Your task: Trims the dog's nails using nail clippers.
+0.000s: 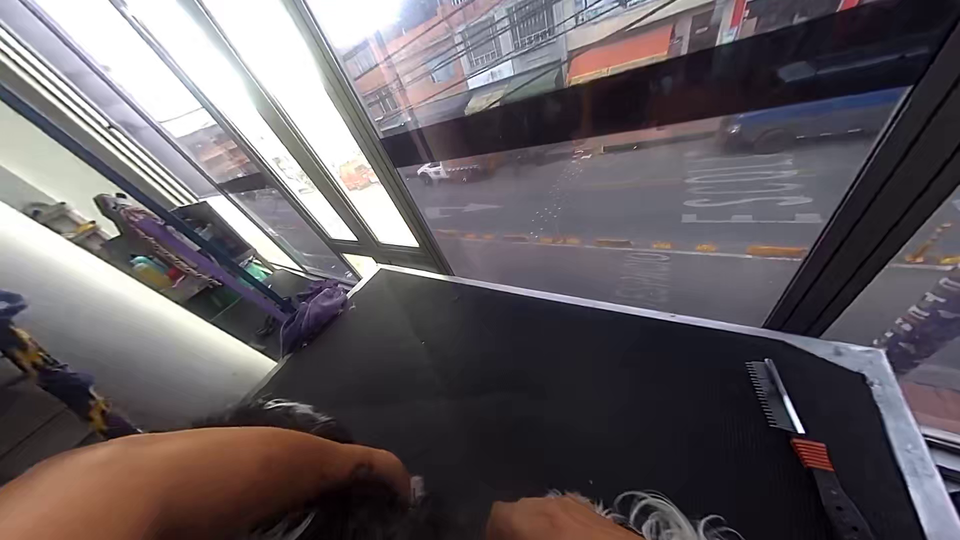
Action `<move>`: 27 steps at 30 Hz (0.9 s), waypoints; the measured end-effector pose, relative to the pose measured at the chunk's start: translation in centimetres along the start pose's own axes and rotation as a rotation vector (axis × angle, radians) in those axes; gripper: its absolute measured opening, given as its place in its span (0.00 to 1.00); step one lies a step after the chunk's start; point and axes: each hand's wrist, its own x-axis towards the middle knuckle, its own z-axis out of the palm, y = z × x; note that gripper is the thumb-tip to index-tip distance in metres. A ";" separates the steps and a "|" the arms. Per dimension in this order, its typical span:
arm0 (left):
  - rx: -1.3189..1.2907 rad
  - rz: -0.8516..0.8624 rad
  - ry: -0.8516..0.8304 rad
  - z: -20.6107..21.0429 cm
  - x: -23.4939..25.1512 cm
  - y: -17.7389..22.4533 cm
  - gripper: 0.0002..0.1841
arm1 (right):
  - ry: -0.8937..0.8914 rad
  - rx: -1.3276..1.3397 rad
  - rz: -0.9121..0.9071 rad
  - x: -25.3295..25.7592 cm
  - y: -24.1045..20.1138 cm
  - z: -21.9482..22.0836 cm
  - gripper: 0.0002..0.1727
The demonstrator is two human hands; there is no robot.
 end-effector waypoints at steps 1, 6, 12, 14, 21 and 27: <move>-0.065 0.065 0.054 -0.3 0.3 -0.5 0.19 | -0.009 -0.008 0.001 0.1 -0.1 0.2 0.19; -0.361 0.407 0.156 -0.7 0.8 -3.5 0.16 | -0.020 -0.035 0.032 -0.3 -0.2 0.4 0.27; -0.280 0.749 0.473 1.0 -2.6 -4.3 0.46 | 0.131 -0.135 0.012 -1.3 3.0 1.5 0.19; -0.110 0.754 0.538 1.4 -3.4 -3.9 0.54 | 0.140 -0.159 0.042 -1.5 3.7 1.6 0.19; -0.104 0.876 0.627 2.0 -2.7 -3.3 0.19 | 0.178 -0.168 0.070 -1.7 5.2 2.0 0.20; -0.336 0.743 0.567 1.5 -2.8 -1.6 0.23 | 0.242 -0.104 0.083 -1.4 6.6 2.4 0.16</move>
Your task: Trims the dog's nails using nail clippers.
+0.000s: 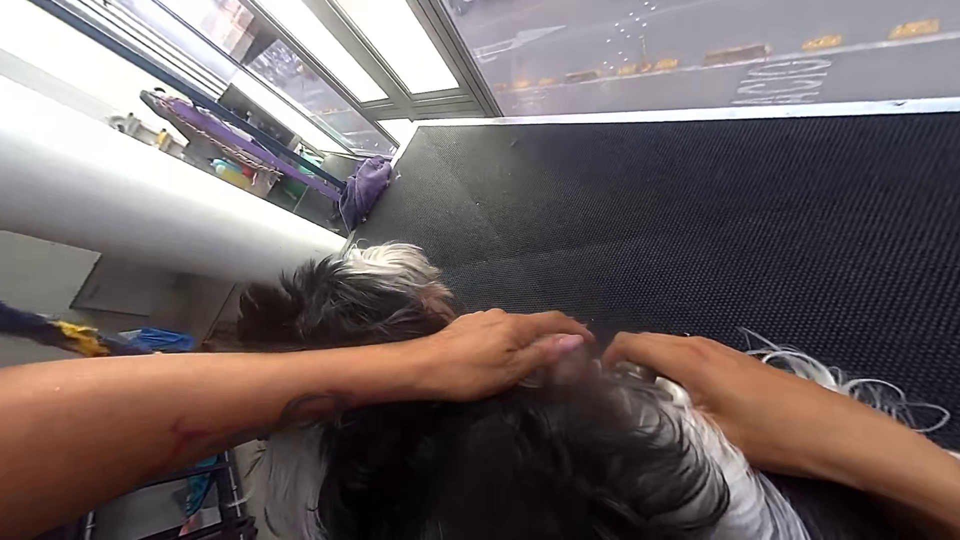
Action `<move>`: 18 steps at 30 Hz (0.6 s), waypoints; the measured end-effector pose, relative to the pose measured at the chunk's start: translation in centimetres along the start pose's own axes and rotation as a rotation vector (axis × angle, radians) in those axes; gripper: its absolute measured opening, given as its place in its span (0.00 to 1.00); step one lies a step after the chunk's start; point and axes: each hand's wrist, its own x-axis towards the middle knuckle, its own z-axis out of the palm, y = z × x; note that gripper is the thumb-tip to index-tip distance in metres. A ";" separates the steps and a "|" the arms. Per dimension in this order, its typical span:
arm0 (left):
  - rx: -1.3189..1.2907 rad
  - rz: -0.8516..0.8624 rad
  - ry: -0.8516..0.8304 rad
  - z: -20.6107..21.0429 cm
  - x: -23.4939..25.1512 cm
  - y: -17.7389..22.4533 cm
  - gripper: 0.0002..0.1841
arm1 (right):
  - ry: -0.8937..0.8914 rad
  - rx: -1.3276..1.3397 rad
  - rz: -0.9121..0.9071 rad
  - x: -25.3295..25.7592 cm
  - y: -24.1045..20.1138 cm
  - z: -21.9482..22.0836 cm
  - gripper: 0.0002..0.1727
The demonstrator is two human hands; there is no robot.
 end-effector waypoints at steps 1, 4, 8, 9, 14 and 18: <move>-0.024 -0.031 -0.006 0.0 0.1 0.1 0.22 | 0.043 0.017 -0.003 0.1 0.3 0.1 0.13; -0.092 -0.089 -0.017 -0.2 -0.1 0.4 0.20 | 0.175 0.054 0.035 0.3 0.8 -0.1 0.11; -0.171 -0.163 -0.027 -0.6 -0.2 0.5 0.20 | 0.298 0.003 0.194 0.8 0.6 -0.2 0.10; -0.169 -0.169 -0.030 -0.6 -0.2 0.5 0.20 | 0.323 -0.023 0.198 0.9 0.6 0.0 0.10; -0.193 -0.042 -0.043 -0.5 0.1 0.2 0.16 | 0.377 -0.172 0.126 1.3 0.7 1.0 0.12; -0.250 0.060 -0.064 -0.7 0.4 0.1 0.15 | 0.411 -0.253 0.073 1.9 0.8 1.6 0.21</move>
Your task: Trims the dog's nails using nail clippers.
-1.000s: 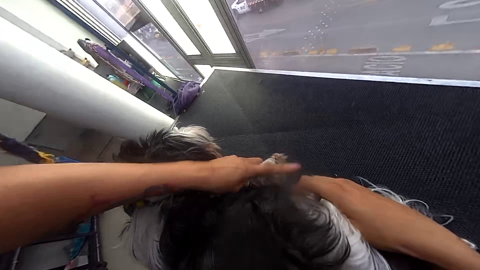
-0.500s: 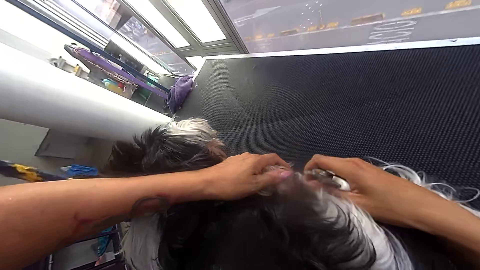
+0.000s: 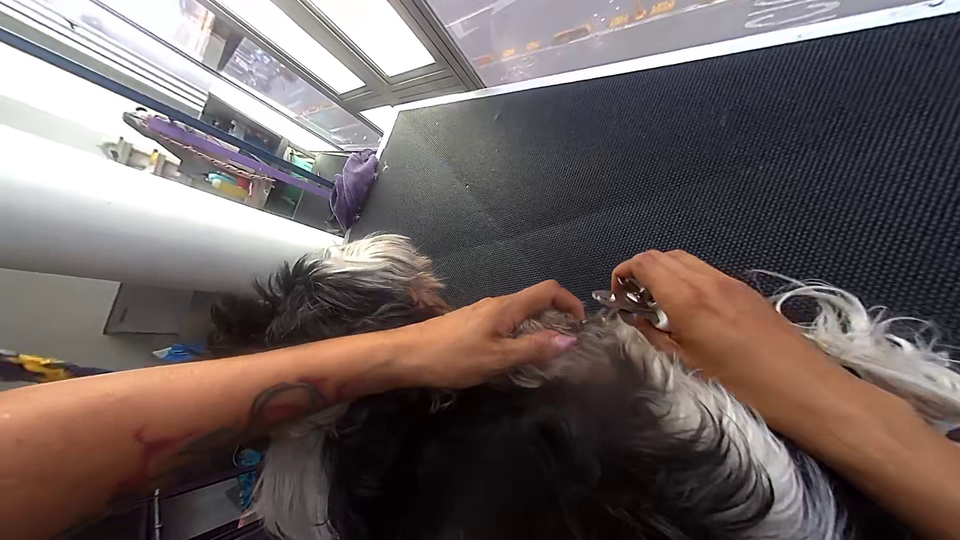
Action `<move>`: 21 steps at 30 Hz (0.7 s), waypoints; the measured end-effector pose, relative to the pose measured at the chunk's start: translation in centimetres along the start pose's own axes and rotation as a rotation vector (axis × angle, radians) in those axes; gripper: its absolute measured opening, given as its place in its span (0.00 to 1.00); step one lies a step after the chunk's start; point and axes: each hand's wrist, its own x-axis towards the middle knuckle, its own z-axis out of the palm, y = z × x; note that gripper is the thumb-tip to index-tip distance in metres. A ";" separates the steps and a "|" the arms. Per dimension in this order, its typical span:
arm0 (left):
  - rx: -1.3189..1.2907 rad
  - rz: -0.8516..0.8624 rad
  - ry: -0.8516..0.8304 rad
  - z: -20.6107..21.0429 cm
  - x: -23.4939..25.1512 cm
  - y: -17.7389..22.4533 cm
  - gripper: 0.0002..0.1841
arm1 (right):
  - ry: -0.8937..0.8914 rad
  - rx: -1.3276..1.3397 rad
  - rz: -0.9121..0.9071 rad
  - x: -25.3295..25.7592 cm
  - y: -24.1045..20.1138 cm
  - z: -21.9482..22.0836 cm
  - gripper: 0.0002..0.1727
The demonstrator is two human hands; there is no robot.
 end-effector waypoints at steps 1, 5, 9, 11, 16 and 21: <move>-0.008 0.012 -0.003 0.0 0.1 0.0 0.14 | 0.037 -0.010 -0.029 0.0 0.0 0.2 0.21; -0.032 0.025 -0.020 -0.1 0.7 0.0 0.14 | 0.160 -0.075 -0.111 0.2 -0.4 0.3 0.15; -0.055 0.048 -0.055 -0.2 1.1 -0.2 0.14 | 0.197 -0.197 -0.164 0.5 -0.6 0.3 0.11; -0.069 0.061 -0.070 -0.2 1.3 -0.2 0.14 | 0.197 -0.252 -0.206 0.7 -0.2 0.1 0.11; -0.105 0.078 -0.117 -0.1 1.5 -0.3 0.13 | 0.155 -0.266 -0.355 1.5 0.9 -0.6 0.12; -0.119 0.055 -0.135 -0.2 1.7 -0.1 0.12 | 0.145 -0.280 -0.413 1.9 1.4 -0.9 0.14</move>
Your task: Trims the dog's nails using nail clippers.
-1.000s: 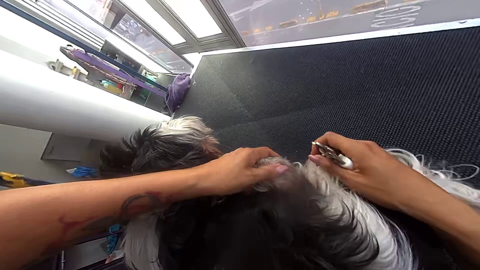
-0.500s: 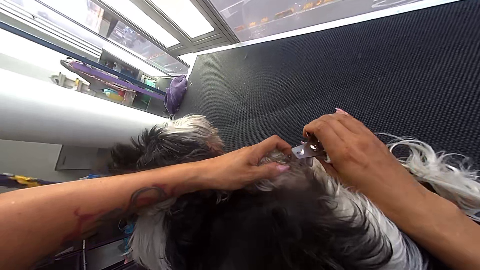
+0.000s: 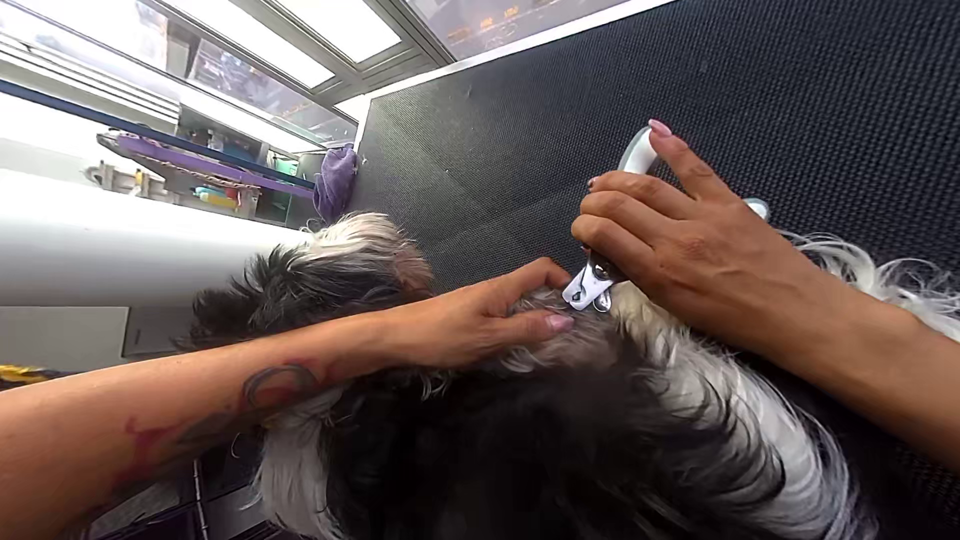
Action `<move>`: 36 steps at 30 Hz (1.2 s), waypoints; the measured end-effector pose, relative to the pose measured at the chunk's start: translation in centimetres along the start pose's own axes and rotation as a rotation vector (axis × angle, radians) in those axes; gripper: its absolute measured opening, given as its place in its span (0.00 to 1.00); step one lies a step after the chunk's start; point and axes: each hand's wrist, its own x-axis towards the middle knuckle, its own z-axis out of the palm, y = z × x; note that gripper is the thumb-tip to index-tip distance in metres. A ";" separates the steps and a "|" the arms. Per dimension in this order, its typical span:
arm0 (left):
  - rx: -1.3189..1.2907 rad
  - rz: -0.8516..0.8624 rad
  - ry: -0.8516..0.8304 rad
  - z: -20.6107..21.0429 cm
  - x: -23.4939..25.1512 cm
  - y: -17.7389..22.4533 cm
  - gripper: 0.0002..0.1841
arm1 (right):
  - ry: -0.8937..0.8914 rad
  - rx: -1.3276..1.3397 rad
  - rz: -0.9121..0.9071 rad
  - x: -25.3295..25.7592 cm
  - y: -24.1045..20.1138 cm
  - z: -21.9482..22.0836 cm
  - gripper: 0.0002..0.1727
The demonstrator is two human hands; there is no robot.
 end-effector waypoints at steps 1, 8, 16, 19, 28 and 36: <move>0.001 -0.009 -0.001 0.0 0.0 0.0 0.12 | 0.001 0.001 -0.003 0.0 0.1 0.0 0.14; 0.004 -0.005 -0.002 0.1 0.1 -0.2 0.12 | -0.003 0.008 -0.005 -0.2 0.1 0.2 0.14; -0.006 0.001 0.003 0.1 0.2 -0.3 0.11 | 0.018 0.011 0.000 -0.3 0.2 0.8 0.14; -0.011 0.002 0.008 0.2 0.2 -0.2 0.11 | 0.031 0.019 0.001 -0.4 0.1 0.9 0.13; -0.040 -0.005 -0.023 0.2 0.1 -0.3 0.12 | 0.165 0.059 0.105 -0.5 0.1 1.8 0.17; -0.149 -0.181 -0.106 0.0 -0.4 0.1 0.11 | 0.105 0.164 0.261 -1.2 -0.1 1.3 0.11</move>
